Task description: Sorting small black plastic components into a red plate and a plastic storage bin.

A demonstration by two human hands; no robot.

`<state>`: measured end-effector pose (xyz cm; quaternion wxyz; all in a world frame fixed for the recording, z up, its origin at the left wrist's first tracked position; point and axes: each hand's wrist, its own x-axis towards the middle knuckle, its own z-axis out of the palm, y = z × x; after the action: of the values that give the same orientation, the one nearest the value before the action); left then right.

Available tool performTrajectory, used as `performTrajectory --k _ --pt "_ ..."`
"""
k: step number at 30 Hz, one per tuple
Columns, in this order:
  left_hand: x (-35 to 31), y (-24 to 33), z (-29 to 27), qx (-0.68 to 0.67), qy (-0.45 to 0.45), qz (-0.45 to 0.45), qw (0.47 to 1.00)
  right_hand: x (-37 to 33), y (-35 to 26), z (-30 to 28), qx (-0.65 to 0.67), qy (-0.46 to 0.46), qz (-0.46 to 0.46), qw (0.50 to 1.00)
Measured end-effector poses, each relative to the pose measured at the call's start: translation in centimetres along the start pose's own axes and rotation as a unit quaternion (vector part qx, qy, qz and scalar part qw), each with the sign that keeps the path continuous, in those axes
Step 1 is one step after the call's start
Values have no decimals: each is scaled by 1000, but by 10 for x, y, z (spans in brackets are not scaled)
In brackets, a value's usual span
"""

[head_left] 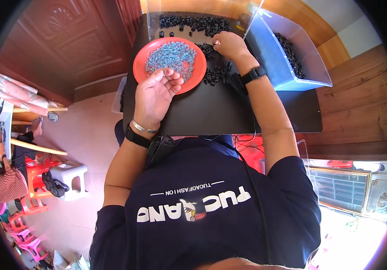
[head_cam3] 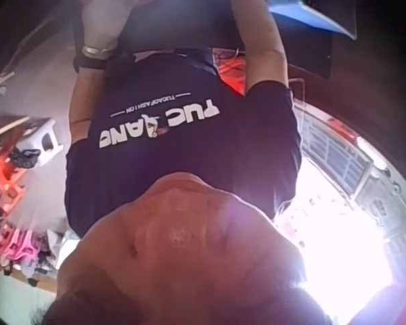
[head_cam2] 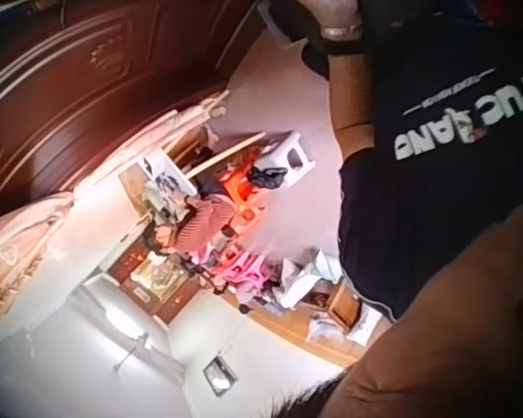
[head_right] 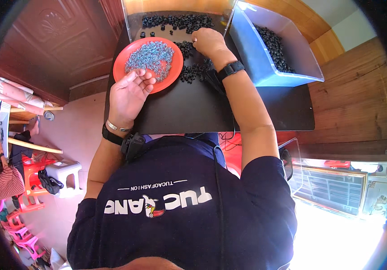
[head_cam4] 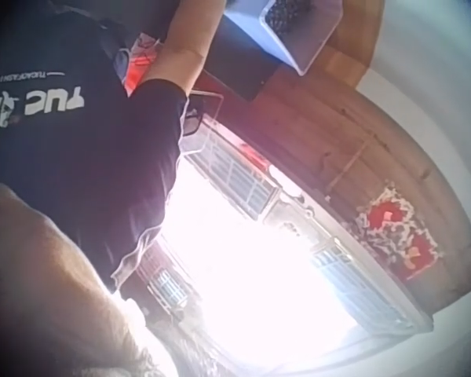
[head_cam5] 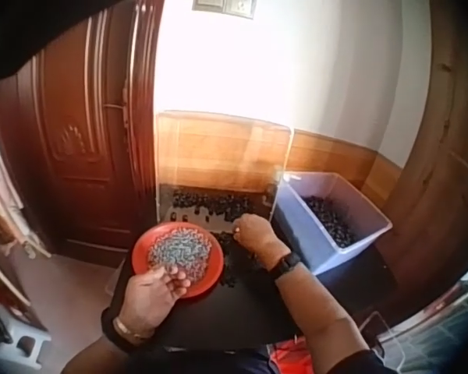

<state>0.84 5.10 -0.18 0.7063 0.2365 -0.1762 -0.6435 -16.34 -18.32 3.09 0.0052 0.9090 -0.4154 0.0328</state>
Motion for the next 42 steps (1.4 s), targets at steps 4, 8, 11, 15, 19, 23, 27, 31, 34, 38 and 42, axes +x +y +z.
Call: performTrajectory --k 4,8,11,15,19,23,27,31,34,38,42 --pt "0 0 2 7 -2 2 1000 -5 4 6 -11 69 -29 997" --pt "0 0 2 10 -5 2 1000 -21 -12 -11 346 60 -46 935" --pt "1 0 9 12 -9 -1 1000 -47 -48 -41 507 15 -119 853" --pt "5 0 17 49 4 -10 999 -59 -76 -33 534 25 -232 813" --pt "6 -1 15 36 -14 -17 999 -68 -94 -30 512 33 -258 819" --pt "4 -4 15 37 -3 1 999 -68 -97 -19 501 72 -277 817" --pt "2 -3 17 53 -7 12 999 -67 -98 -19 465 106 -287 831" --pt "3 -3 18 54 -10 9 998 -66 -99 -17 443 147 -321 824" --pt "3 -4 15 53 -13 13 998 -69 -100 -16 453 120 -269 841" --pt "3 -4 16 38 -1 8 999 -69 -101 -12 459 139 -274 834" --pt "5 -5 14 30 -16 7 999 -69 -103 -14 401 188 -302 844"
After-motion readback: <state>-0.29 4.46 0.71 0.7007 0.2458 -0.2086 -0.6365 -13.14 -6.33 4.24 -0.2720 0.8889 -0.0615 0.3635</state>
